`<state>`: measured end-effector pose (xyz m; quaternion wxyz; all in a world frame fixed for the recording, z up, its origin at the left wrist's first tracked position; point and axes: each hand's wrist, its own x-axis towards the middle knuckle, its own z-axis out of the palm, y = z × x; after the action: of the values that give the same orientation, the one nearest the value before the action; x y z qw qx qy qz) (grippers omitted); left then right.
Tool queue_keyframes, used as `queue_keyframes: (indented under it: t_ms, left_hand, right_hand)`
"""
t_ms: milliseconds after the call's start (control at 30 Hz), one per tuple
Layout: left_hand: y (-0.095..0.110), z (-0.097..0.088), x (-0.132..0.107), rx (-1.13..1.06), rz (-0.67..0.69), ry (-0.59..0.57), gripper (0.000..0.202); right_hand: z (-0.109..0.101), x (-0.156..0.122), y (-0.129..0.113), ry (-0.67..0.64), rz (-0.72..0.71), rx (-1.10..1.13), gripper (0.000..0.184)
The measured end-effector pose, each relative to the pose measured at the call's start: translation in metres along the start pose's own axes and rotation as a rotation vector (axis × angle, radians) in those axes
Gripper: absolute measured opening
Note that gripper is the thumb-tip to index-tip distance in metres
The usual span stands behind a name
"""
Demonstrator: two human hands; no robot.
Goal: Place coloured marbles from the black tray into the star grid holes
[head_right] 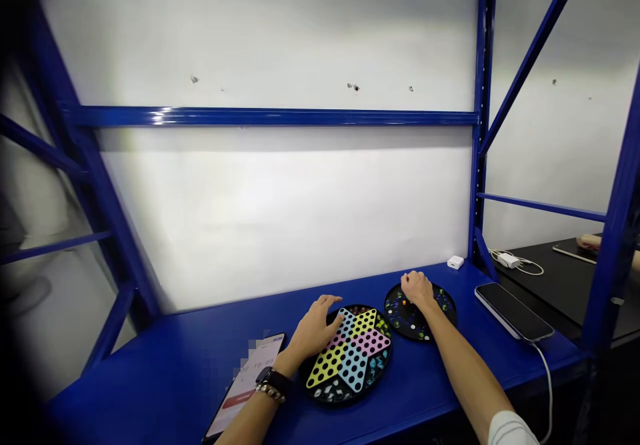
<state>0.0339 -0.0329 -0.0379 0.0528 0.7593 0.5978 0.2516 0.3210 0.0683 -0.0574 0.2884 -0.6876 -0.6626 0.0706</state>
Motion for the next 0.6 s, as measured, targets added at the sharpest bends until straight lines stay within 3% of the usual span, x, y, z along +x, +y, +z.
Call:
queue_keyframes:
  t_ms: [100,200,400,500,600]
  left_hand:
    - [0.003,-0.003,0.000,-0.012,0.006,0.035,0.038]
    - [0.005,-0.005,0.001,-0.061,0.018,0.121,0.034]
    - [-0.007,-0.012,0.014,-0.439,-0.089,0.458,0.033]
    - [-0.019,-0.022,0.020,-0.647,-0.177,0.576,0.039]
    - [-0.027,-0.035,0.022,-0.730,-0.210,0.664,0.041]
  right_hand:
    - [-0.010,-0.001,-0.019,0.017,-0.010,0.178,0.048]
    - [-0.009,-0.011,-0.058,0.003,-0.061,0.346,0.046]
    - [0.030,-0.061,-0.155,-0.226,-0.280,0.550,0.053]
    - [0.049,-0.086,-0.185,-0.347,-0.467,0.552,0.051]
    - [0.058,-0.102,-0.202,-0.402,-0.512,0.559,0.049]
